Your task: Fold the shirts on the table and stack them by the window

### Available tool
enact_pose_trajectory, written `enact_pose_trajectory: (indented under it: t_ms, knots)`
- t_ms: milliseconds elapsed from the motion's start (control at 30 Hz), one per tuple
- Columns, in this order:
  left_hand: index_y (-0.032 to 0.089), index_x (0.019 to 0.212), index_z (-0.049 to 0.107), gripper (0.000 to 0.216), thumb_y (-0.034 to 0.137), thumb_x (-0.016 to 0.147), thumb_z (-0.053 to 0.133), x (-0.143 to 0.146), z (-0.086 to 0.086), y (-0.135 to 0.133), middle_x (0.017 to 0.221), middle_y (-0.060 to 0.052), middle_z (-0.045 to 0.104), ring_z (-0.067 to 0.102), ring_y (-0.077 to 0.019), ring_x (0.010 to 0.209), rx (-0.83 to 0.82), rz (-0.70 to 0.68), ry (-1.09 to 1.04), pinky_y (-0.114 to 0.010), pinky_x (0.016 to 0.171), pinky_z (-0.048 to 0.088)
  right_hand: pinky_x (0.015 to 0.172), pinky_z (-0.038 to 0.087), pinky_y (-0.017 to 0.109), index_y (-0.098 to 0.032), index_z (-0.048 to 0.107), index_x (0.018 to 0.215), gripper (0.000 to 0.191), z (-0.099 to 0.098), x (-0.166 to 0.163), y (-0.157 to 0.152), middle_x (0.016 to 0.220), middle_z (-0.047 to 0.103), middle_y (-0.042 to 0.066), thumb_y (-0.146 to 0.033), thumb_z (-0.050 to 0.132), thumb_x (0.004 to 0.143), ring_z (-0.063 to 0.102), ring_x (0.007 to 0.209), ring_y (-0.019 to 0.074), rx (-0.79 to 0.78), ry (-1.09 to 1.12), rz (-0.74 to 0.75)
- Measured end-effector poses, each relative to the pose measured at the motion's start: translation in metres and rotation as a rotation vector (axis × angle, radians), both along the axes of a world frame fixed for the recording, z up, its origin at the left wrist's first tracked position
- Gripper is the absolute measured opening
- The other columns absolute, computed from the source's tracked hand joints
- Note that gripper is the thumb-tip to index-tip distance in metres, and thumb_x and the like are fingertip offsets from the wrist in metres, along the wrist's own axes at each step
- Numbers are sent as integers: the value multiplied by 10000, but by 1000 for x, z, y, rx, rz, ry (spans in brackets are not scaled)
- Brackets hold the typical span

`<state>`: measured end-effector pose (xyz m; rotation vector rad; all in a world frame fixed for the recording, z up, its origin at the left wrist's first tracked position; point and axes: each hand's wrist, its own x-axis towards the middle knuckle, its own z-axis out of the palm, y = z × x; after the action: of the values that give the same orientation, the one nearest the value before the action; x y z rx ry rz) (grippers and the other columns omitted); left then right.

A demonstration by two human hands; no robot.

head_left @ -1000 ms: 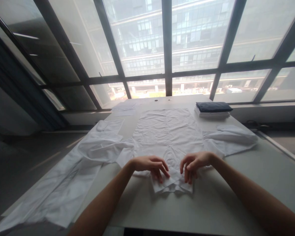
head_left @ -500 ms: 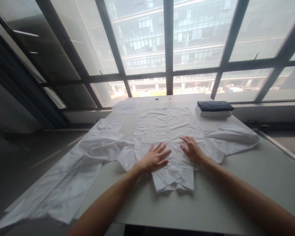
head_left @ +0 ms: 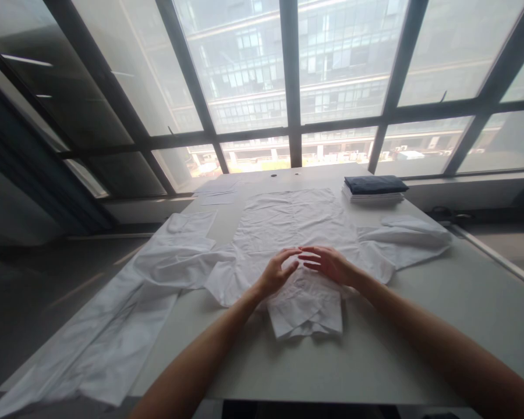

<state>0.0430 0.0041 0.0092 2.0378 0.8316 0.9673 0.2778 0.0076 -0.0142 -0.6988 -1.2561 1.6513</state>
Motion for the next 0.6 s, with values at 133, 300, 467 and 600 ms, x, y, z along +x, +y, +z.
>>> enact_pose_trajectory:
  t_ms: [133, 300, 467, 600]
  knots:
    - [195, 1187, 736, 296, 350, 956, 632, -5, -8, 16, 1352, -125, 674, 569, -304, 1323, -502, 141, -478, -446, 1128, 430, 1096, 491, 450, -200, 668, 1222, 358, -3, 18, 13, 1310, 693, 124, -436, 483, 1026, 671, 1204, 238, -351, 277, -26]
    - [176, 1114, 705, 247, 202, 1010, 483, -52, -5, 46, 1364, -134, 643, 639, -206, 1204, -843, 378, -900, -369, 1044, 512, 904, 609, 496, -177, 575, 1294, 418, -3, 66, 34, 1294, 671, 197, -413, 309, 1073, 683, 1186, 273, -503, 400, -212]
    - [192, 1086, 673, 231, 201, 1012, 454, -98, 6, 69, 1201, -103, 683, 690, -162, 1028, -831, 576, -1052, -332, 969, 549, 848, 632, 445, -232, 602, 1159, 331, 0, 108, 44, 1272, 667, 151, -336, 306, 1053, 705, 1108, 224, -489, 477, -607]
    - [187, 1048, 687, 242, 192, 997, 451, -100, 8, 69, 1214, -107, 692, 683, -169, 1069, -745, 628, -1022, -347, 1011, 519, 973, 580, 368, -249, 650, 1017, 309, 2, 113, 46, 1211, 693, 91, -302, 345, 1022, 692, 1099, 157, -396, 468, -879]
